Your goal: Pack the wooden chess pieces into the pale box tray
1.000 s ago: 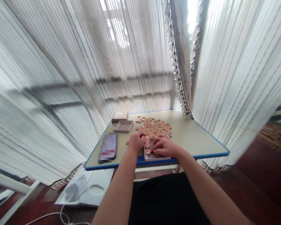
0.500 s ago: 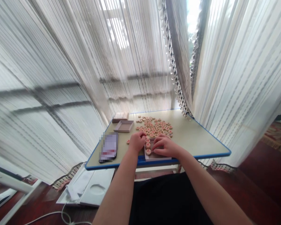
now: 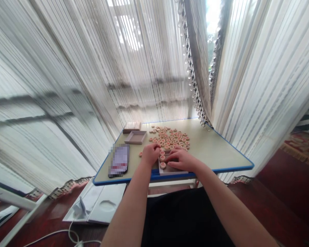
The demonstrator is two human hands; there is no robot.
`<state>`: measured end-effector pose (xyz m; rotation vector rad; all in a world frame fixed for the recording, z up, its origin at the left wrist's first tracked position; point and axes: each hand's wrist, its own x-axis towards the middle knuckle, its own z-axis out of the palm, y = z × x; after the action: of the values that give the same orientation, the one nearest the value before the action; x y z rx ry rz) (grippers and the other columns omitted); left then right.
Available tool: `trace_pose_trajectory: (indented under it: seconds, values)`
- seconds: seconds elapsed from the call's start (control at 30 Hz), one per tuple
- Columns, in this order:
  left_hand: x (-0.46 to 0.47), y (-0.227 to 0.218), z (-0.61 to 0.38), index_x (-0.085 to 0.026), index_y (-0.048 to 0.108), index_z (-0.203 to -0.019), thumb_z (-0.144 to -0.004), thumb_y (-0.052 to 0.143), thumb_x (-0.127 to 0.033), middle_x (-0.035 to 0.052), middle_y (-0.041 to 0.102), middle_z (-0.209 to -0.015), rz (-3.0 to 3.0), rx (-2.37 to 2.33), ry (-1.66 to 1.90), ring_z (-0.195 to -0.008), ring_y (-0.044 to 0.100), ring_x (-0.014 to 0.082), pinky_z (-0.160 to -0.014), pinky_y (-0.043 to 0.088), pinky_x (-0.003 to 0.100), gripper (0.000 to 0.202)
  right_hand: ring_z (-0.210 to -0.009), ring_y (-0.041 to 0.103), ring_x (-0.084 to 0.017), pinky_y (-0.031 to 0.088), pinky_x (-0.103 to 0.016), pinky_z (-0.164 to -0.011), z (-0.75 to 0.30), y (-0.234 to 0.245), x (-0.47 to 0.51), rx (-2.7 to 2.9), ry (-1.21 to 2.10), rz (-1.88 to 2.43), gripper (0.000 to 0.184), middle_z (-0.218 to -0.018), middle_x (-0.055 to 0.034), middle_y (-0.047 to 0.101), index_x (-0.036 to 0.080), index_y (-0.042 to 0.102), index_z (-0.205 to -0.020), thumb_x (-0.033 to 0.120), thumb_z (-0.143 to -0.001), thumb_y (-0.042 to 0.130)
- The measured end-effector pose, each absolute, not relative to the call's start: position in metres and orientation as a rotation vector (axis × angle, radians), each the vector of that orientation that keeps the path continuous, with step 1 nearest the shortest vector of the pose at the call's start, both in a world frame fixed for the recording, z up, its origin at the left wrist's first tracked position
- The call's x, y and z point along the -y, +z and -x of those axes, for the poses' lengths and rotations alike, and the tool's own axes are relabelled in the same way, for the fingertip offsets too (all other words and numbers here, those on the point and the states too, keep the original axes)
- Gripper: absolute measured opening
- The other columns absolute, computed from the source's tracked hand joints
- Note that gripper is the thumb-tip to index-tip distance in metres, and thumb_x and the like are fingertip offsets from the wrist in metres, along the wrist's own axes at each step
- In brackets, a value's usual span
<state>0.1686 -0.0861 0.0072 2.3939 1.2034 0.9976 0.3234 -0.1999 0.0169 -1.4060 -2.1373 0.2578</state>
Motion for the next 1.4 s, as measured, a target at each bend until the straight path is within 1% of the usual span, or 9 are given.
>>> trace_pose_trajectory:
  seconds: [0.23,0.5,0.67,0.9,1.13,1.4]
  values:
    - [0.086,0.005,-0.169,-0.021,0.070,-0.073,-0.073,0.048,-0.018,0.0006,0.071,-0.074,-2.387,-1.211,1.004,-0.072,0.062,0.0139,-0.071,0.046,0.023,0.022,-0.086,0.054,-0.018,0.035,-0.035,-0.089,-0.323,0.017,0.200,2.105,0.284,1.415,0.021,-0.088,-0.0028,0.067,0.026,0.073,-0.095,0.030,-0.082,0.057]
    - [0.087,0.007,-0.169,-0.021,0.071,-0.075,-0.074,0.048,-0.017,0.0007,0.072,-0.076,-2.392,-1.206,0.996,-0.074,0.063,0.0142,-0.073,0.046,0.023,0.023,-0.088,0.052,-0.020,0.035,-0.036,-0.088,-0.324,0.017,0.200,2.115,0.276,1.417,0.023,-0.090,-0.0040,0.066,0.026,0.072,-0.098,0.032,-0.083,0.056]
    - [0.087,0.007,-0.170,-0.020,0.070,-0.074,-0.073,0.048,-0.017,0.0009,0.071,-0.074,-2.387,-1.200,1.008,-0.072,0.063,0.0141,-0.072,0.046,0.022,0.023,-0.088,0.054,-0.019,0.035,-0.036,-0.089,-0.324,0.017,0.201,2.114,0.282,1.419,0.022,-0.091,-0.0033,0.066,0.027,0.072,-0.098,0.031,-0.082,0.057]
    - [0.086,0.006,-0.170,-0.020,0.070,-0.074,-0.073,0.048,-0.017,0.0011,0.071,-0.075,-2.389,-1.201,1.011,-0.073,0.063,0.0142,-0.073,0.046,0.022,0.023,-0.087,0.056,-0.018,0.040,-0.033,-0.085,-0.325,0.012,0.197,1.983,0.221,1.423,0.019,-0.085,-0.0047,0.065,0.021,0.074,-0.087,0.027,-0.081,0.056]
    - [0.086,0.006,-0.170,-0.021,0.071,-0.074,-0.073,0.048,-0.018,0.0006,0.072,-0.076,-2.369,-1.200,1.002,-0.074,0.063,0.0141,-0.073,0.047,0.022,0.023,-0.090,0.055,-0.019,0.041,-0.034,-0.087,-0.324,0.007,0.193,1.981,0.187,1.502,0.024,-0.091,-0.0059,0.064,0.022,0.072,-0.098,0.026,-0.081,0.055]
    - [0.088,0.007,-0.170,-0.020,0.070,-0.074,-0.072,0.049,-0.017,0.0004,0.072,-0.075,-2.365,-1.221,0.989,-0.072,0.063,0.0140,-0.072,0.046,0.022,0.022,-0.094,0.053,-0.022,0.037,-0.039,-0.091,-0.323,0.009,0.193,2.082,0.146,1.549,0.033,-0.096,-0.0070,0.062,0.024,0.067,-0.110,0.039,-0.083,0.055]
